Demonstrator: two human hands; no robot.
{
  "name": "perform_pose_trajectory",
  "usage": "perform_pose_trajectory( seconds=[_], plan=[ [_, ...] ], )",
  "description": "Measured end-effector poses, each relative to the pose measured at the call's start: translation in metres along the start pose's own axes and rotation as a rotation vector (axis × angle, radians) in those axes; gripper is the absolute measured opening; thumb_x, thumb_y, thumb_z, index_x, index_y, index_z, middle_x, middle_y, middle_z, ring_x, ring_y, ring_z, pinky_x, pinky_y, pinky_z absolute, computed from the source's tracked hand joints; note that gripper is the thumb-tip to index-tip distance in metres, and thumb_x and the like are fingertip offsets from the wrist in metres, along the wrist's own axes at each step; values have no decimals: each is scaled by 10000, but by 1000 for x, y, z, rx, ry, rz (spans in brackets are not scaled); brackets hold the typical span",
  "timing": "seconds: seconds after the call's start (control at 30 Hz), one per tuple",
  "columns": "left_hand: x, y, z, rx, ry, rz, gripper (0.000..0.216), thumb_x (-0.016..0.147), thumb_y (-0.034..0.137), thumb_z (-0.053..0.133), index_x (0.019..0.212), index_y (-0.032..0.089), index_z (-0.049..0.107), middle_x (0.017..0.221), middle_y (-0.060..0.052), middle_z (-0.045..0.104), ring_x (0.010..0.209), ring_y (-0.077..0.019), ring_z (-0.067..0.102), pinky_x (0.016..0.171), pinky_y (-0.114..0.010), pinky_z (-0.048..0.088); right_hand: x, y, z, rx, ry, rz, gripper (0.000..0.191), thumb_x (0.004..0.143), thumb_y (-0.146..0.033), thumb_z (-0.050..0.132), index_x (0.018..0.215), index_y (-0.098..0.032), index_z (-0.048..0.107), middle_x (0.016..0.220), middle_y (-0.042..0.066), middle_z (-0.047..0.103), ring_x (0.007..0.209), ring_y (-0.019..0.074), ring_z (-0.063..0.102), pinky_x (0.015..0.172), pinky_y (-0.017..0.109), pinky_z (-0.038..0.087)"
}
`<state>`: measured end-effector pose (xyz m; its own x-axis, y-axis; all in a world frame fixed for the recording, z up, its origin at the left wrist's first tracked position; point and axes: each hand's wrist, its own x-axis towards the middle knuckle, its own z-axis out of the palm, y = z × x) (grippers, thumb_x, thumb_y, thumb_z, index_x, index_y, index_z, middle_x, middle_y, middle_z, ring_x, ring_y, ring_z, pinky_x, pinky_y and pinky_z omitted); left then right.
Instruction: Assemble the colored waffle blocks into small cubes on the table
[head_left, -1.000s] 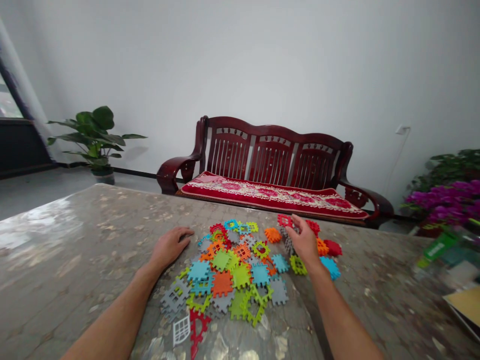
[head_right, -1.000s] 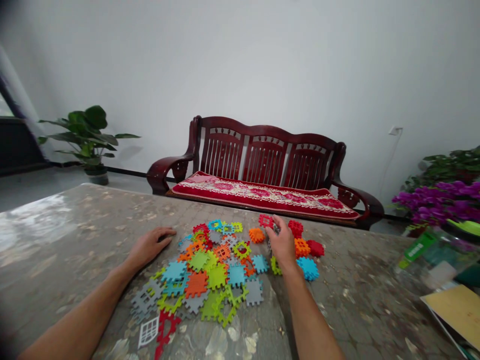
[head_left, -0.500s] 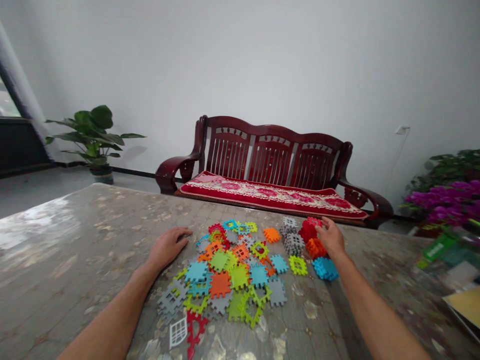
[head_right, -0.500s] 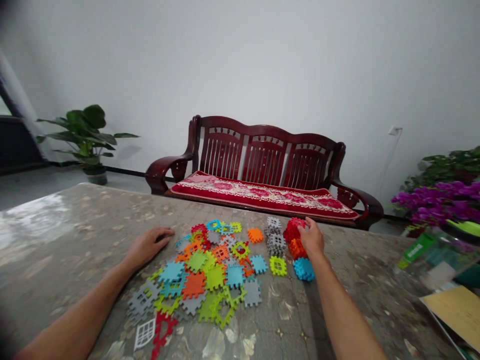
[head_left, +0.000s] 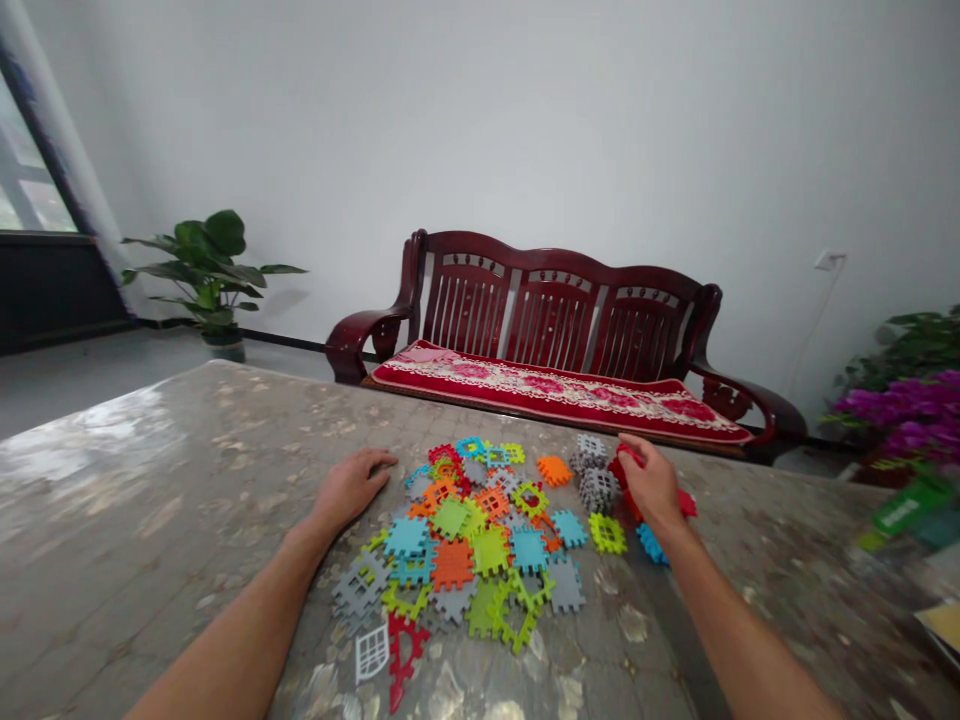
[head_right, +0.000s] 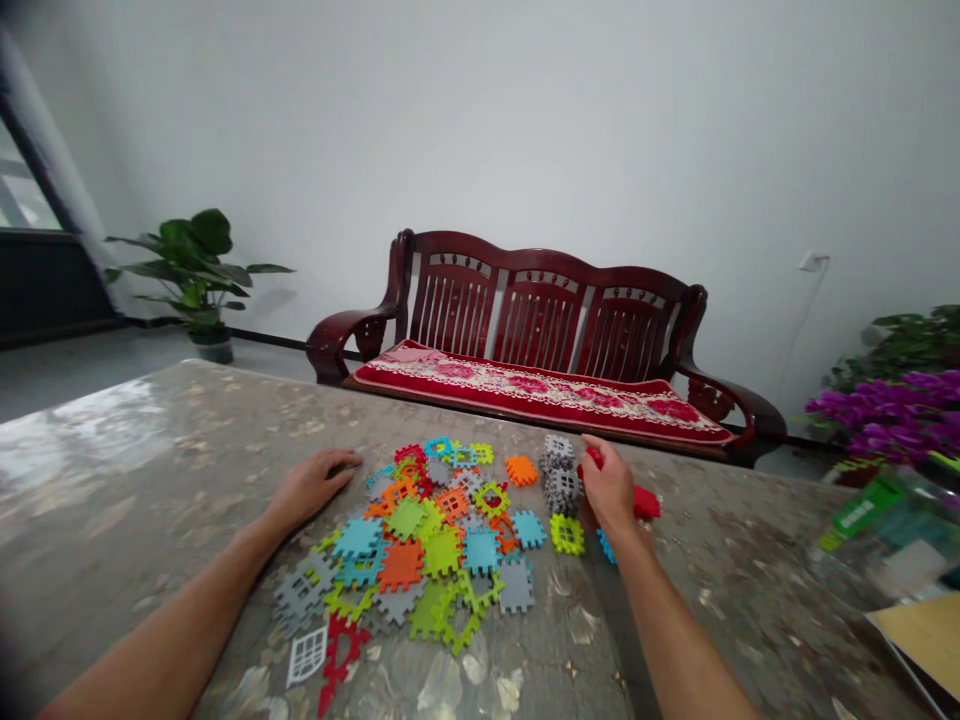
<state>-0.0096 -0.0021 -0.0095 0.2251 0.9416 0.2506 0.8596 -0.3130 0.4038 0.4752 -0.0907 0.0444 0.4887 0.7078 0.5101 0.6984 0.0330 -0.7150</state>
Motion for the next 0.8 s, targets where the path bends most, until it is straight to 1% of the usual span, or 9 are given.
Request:
perform_pose_trajectory(
  seconds=[0.03, 0.1, 0.2, 0.33, 0.43, 0.53, 0.67, 0.73, 0.8],
  plan=[
    [0, 1, -1, 0, 3, 2, 376, 837, 325, 467, 1100, 256, 727, 1278, -34, 686, 1171, -229, 620, 1064, -345, 434, -7, -12, 8, 29, -57, -37, 404, 766, -355, 521, 1087, -186, 700, 1113, 103, 731, 1052, 254, 660, 1001, 436, 471],
    [-1, 3, -1, 0, 6, 2, 375, 836, 318, 472, 1100, 252, 730, 1272, -39, 688, 1172, -230, 622, 1065, -344, 435, -24, -38, 28, 87, -223, -91, 375, 781, -322, 507, 1070, -191, 707, 1075, 88, 741, 1012, 235, 674, 958, 411, 499],
    [-2, 4, -2, 7, 4, -7, 377, 832, 300, 480, 1105, 247, 734, 1283, -46, 681, 1182, -231, 619, 1072, -346, 430, -49, -74, 59, 15, -452, -227, 323, 786, -235, 515, 1032, -219, 723, 1078, 59, 741, 1049, 225, 658, 988, 401, 472],
    [-3, 7, -4, 10, 1, -7, 369, 830, 284, 490, 1102, 256, 738, 1292, -43, 678, 1189, -224, 616, 1086, -340, 419, -70, -115, 98, -90, -632, -355, 378, 800, -171, 535, 1140, -215, 694, 1179, 67, 709, 1142, 231, 607, 1029, 386, 430],
    [-4, 8, -4, 2, 8, -6, 366, 834, 273, 487, 1100, 252, 738, 1297, -48, 675, 1195, -223, 614, 1088, -346, 418, -73, -138, 125, -169, -737, -449, 506, 772, -148, 557, 1271, -203, 628, 1297, 75, 652, 1212, 237, 556, 1064, 372, 393],
    [-5, 8, -3, -13, 19, -6, 358, 836, 270, 489, 1092, 255, 739, 1288, -45, 682, 1190, -218, 616, 1081, -345, 422, -69, -150, 144, -251, -804, -504, 570, 753, -186, 595, 1323, -203, 592, 1345, 77, 620, 1241, 261, 523, 1067, 379, 379],
    [-5, 7, -2, -31, 38, -3, 339, 826, 265, 505, 1072, 272, 738, 1266, -23, 694, 1170, -205, 623, 1076, -332, 424, -65, -152, 158, -306, -918, -534, 537, 740, -168, 595, 1274, -217, 624, 1276, 73, 658, 1176, 258, 559, 1031, 381, 397],
    [-5, 6, -2, -33, 39, -4, 335, 825, 265, 508, 1072, 273, 735, 1265, -23, 694, 1172, -201, 621, 1076, -329, 422, -65, -150, 160, -297, -922, -528, 507, 739, -148, 599, 1240, -213, 639, 1241, 71, 672, 1155, 241, 574, 1028, 366, 398],
    [-5, 6, -2, -33, 38, -6, 334, 827, 266, 507, 1072, 273, 733, 1266, -26, 694, 1179, -200, 616, 1078, -328, 419, -67, -149, 157, -268, -887, -512, 465, 737, -166, 635, 1199, -208, 656, 1212, 73, 681, 1140, 237, 583, 1024, 361, 400]
  ],
)
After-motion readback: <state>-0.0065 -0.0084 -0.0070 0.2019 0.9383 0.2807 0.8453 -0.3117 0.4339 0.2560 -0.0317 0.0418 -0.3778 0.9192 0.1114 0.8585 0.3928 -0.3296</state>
